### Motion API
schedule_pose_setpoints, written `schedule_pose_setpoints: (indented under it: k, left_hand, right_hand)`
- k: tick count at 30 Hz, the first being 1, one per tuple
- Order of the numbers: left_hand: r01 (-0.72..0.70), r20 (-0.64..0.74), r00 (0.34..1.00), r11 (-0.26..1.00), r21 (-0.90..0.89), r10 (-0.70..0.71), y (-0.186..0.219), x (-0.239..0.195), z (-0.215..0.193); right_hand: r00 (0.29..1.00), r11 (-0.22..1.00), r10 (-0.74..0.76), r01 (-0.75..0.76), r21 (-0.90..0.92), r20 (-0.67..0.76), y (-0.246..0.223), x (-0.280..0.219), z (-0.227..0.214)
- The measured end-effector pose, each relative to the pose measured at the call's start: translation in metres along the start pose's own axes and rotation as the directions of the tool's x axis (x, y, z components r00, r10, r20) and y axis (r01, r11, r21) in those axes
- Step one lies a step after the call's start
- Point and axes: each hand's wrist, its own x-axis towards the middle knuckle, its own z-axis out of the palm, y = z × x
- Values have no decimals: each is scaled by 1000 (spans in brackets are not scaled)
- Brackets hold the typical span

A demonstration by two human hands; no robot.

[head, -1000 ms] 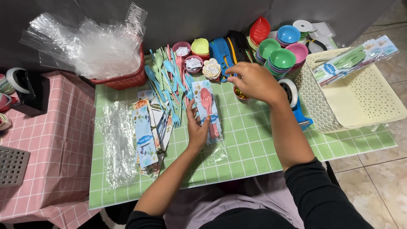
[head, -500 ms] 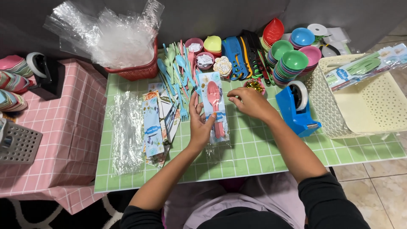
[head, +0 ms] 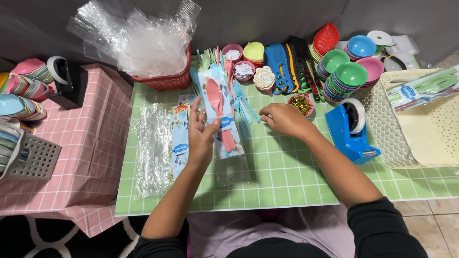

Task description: The person places pink plastic cutlery into a clear plastic sleeve with a printed label, then folds and seals the top of the sleeve. The person repeats this process with additional cutlery sets, arranging them on a green checkered table.

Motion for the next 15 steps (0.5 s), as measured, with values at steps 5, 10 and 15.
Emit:
schedule_pose_setpoints:
  k: [5,10,15]
  left_hand:
    - [-151,-66,986,989,6,151,55,8,-3]
    - [-110,-70,992,993,-48,107,36,30,-16]
    - [-198,-65,977,979,51,201,2,45,-34]
  right_hand:
    - [999,1000,0,1,21,-43,3,36,10]
    - [992,998,-5,12,56,-124,4,79,27]
    - [966,965,-256,257,53,-26,-28,74,31]
